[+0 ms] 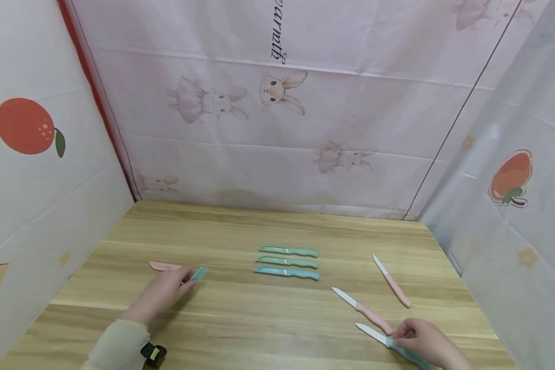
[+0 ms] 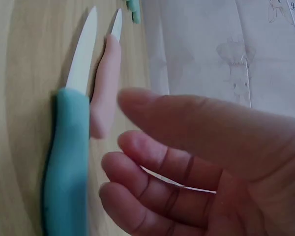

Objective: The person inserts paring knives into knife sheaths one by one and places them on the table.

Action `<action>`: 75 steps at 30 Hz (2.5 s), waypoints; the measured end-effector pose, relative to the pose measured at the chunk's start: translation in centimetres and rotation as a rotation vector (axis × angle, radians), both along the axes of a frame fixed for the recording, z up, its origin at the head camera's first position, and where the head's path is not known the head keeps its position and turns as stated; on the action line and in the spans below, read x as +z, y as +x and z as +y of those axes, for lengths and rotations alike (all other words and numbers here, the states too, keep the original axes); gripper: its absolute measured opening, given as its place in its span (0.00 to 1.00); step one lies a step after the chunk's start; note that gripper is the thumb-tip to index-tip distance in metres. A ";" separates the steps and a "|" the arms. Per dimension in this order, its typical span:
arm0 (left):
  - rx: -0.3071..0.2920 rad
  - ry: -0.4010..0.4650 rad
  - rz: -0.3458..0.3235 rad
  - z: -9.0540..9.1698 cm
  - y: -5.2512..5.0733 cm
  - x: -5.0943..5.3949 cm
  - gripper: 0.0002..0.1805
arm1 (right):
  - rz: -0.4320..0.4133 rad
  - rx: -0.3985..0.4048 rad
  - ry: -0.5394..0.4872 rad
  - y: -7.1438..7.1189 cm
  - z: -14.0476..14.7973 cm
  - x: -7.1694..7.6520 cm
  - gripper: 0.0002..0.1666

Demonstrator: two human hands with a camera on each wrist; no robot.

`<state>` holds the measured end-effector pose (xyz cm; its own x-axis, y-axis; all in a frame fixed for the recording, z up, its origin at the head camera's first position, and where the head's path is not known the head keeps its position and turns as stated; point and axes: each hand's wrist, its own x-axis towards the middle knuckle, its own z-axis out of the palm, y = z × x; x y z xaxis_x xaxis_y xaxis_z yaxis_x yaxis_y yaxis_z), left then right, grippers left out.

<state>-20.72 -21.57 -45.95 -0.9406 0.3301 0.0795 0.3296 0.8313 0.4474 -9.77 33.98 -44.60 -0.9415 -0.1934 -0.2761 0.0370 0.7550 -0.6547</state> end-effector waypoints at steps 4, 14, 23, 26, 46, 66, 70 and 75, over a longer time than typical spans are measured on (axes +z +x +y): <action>0.001 0.074 0.043 0.8 0.4 0.4 0.09 | -0.046 0.041 -0.018 0.2 0.6 -0.6 0.13; 0.112 0.304 -0.009 3.6 1.5 0.9 0.11 | -0.023 0.018 0.028 0.5 0.5 -1.7 0.12; 0.183 0.558 -0.051 5.4 2.3 0.7 0.09 | -0.097 0.065 -0.034 0.9 0.4 -1.5 0.08; 0.187 0.674 -0.108 6.2 2.7 0.6 0.11 | -0.057 0.122 -0.076 0.7 0.5 -1.2 0.08; 0.278 1.242 -0.408 11.6 4.1 -0.1 0.07 | 0.158 -0.441 -0.583 -3.0 -9.4 1.1 0.20; 0.243 1.358 -0.489 16.7 5.2 0.8 0.21 | 0.352 -0.756 -1.239 -4.5 -16.9 0.8 0.06; 0.230 1.366 -0.492 17.1 5.3 0.9 0.20 | 0.348 -0.758 -1.223 -4.4 -17.1 0.6 0.08; 0.208 1.368 -0.493 17.4 5.4 1.1 0.21 | 0.343 -0.753 -1.196 -4.4 -17.3 0.4 0.08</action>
<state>-15.28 -4.18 -44.88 -0.9849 0.1211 -0.1240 -0.1563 -0.3114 0.9373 -14.17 16.68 -44.23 -0.9068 0.4182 -0.0523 -0.1150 -0.3648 -0.9240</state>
